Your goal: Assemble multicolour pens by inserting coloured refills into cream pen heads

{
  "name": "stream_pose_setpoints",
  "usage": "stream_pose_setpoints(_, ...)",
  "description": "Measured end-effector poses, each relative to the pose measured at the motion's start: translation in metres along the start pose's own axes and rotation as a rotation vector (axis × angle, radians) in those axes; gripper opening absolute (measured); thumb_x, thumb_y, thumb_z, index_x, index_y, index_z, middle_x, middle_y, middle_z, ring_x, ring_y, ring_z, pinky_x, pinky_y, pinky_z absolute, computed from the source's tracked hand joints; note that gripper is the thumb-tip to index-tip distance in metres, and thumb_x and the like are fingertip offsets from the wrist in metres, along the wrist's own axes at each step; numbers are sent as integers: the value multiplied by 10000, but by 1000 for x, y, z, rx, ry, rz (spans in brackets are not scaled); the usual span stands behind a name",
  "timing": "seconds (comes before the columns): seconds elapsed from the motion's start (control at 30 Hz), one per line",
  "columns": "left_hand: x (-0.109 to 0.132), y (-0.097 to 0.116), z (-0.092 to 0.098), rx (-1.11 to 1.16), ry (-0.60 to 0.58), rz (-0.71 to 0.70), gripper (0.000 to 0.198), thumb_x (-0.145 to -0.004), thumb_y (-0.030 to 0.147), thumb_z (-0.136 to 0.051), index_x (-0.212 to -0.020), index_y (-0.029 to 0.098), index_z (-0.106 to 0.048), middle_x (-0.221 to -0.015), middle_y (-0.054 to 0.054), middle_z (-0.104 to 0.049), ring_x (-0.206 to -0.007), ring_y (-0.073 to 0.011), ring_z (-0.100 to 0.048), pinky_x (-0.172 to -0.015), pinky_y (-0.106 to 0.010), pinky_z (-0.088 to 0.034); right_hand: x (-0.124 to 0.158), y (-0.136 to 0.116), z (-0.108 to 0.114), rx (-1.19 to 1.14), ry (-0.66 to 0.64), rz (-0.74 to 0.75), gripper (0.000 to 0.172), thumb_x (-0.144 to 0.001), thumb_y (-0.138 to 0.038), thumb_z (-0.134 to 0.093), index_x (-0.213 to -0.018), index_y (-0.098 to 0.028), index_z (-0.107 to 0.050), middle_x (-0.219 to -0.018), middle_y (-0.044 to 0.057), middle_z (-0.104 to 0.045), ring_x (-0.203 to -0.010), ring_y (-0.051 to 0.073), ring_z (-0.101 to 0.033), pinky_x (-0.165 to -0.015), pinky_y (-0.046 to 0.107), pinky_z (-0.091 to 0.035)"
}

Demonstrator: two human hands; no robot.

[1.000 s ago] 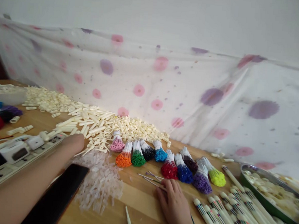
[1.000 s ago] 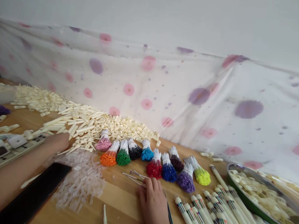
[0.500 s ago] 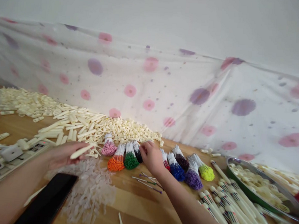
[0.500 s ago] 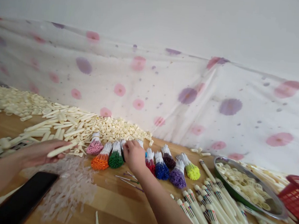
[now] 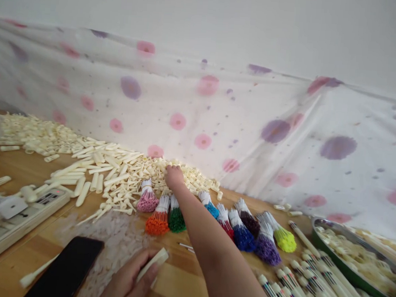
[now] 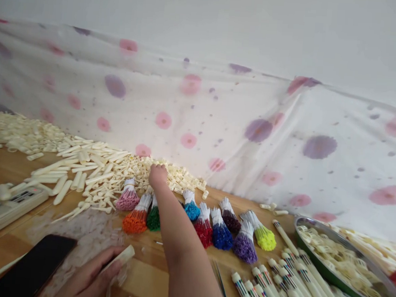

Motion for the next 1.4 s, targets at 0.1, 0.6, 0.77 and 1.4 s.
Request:
stream_pose_setpoints(0.1, -1, -6, 2, -40, -18, -4, 285, -868, 415, -421, -1062, 282, -581, -1103, -16, -665, -1037, -213, -596, -865, -293, -482, 22, -5, 26, -118, 12, 30, 278, -900, -293, -511, -1143, -156, -518, -1127, 77, -558, -941, 196, -580, -790, 393, -492)
stream_pose_setpoints(0.6, 10, 11, -24, -51, -219, -84, 259, -854, 341, -488, -1091, 312, -588, -1054, 6, -684, -981, -195, -617, -808, -253, -489, 268, 27, 59, -461, -87, 267, 111, -918, -216, -404, -985, -205, -492, -926, 64, -545, -839, 174, -521, -745, 284, -454)
stream_pose_setpoints(0.77, 10, 17, -32, -16, -261, -43, 295, -833, 361, -512, -1105, 312, -617, -1070, -5, -692, -1025, -207, -606, -867, -294, -472, 271, 31, 53, -385, -168, 365, 199, -931, -216, -360, -1081, -185, -487, -974, 91, -534, -855, 183, -518, -750, 302, -465)
stream_pose_setpoints(1.4, 7, 13, -51, 925, -876, 678, 433, -677, 590, -600, -768, 186, -474, -415, 149, -206, -341, -30, -3, -309, -160, 0, 263, 41, 50, -347, -187, 510, 355, -968, -340, -198, -967, -171, -511, -849, 59, -510, -752, 156, -472, -674, 259, -401)
Point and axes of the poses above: each hand's wrist, its own x-axis away from the middle knuckle, its own z-axis out of the back of the hand, y = z × x, the point moved 1 cm from there along -x, towards the middle knuckle
